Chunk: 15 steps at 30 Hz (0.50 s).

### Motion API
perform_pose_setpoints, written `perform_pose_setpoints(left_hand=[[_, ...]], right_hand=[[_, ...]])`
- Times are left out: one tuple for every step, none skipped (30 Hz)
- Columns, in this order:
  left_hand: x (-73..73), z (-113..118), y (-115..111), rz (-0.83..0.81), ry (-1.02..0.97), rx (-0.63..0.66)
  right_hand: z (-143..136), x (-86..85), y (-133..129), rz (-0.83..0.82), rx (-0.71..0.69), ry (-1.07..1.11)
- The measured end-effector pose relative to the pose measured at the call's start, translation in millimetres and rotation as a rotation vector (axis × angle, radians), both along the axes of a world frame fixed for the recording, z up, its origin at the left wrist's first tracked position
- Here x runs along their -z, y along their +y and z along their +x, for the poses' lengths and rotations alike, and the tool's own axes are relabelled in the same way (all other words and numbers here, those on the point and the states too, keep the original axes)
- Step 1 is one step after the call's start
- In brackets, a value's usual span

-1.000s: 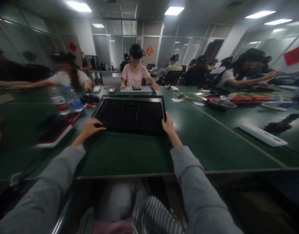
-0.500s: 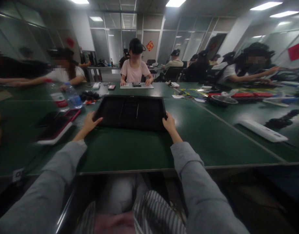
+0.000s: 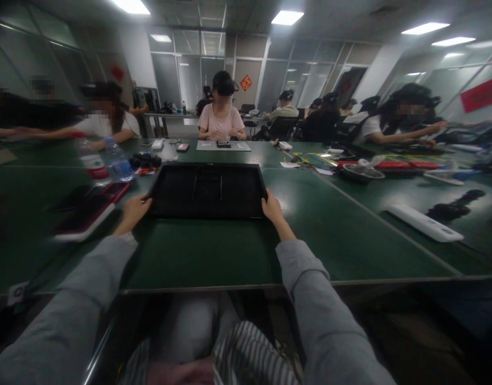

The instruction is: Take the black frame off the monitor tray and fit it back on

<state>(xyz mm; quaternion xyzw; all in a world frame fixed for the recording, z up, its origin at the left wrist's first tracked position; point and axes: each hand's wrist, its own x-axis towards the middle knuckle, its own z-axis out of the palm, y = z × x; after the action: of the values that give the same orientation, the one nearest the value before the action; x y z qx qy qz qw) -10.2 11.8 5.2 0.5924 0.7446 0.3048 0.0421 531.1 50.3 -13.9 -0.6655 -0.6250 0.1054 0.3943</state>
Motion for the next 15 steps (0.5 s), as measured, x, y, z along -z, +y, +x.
perform_pose_setpoints(left_hand=[[-2.5, 2.1, -3.7, -0.002, 0.055, -0.003], [-4.9, 4.2, -6.7, -0.006, 0.1, -0.004], [-7.1, 6.2, -9.0, -0.013, 0.133, -0.005], [-9.1, 7.9, -10.7, -0.024, 0.158, -0.006], [-10.9, 9.2, -11.9, -0.037, 0.175, -0.01], [-12.5, 10.2, -12.7, -0.048, 0.187, -0.013], [-13.7, 10.9, -13.3, -0.055, 0.196, -0.015], [-14.5, 11.4, -13.7, -0.059, 0.204, -0.018], [-15.0, 11.6, -14.0, -0.063, 0.21, -0.021], [-15.2, 11.6, -14.2, -0.066, 0.216, -0.024], [-15.1, 11.6, -14.3, -0.068, 0.221, -0.024], [-14.9, 11.6, -14.3, -0.068, 0.223, -0.024], [-14.7, 11.6, -14.2, -0.066, 0.222, -0.022], [-14.6, 11.7, -14.1, -0.063, 0.217, -0.02], [-14.8, 11.8, -14.1, -0.062, 0.213, -0.019]], right_hand=[[-0.9, -0.8, -1.9, -0.003, 0.012, -0.033], [-1.8, -1.9, -4.1, -0.009, 0.022, -0.068], [-2.8, -3.4, -6.4, -0.016, 0.03, -0.103], [-3.8, -5.2, -8.7, -0.027, 0.039, -0.138], [-4.9, -7.3, -11.1, -0.039, 0.049, -0.172], [-6.2, -9.5, -13.3, -0.054, 0.061, -0.206], [-7.4, -11.8, -15.3, -0.067, 0.073, -0.237], [-8.7, -14.0, -17.1, -0.077, 0.085, -0.265], [-10.0, -15.9, -18.6, -0.082, 0.092, -0.288], [-11.2, -17.6, -19.8, -0.085, 0.096, -0.306], [-12.3, -18.9, -20.6, -0.088, 0.097, -0.32], [-13.2, -19.8, -21.2, -0.093, 0.098, -0.331], [-14.0, -20.4, -21.7, -0.1, 0.099, -0.34], [-14.4, -20.8, -22.0, -0.105, 0.101, -0.347], [-14.6, -21.0, -22.4, -0.109, 0.105, -0.35]])
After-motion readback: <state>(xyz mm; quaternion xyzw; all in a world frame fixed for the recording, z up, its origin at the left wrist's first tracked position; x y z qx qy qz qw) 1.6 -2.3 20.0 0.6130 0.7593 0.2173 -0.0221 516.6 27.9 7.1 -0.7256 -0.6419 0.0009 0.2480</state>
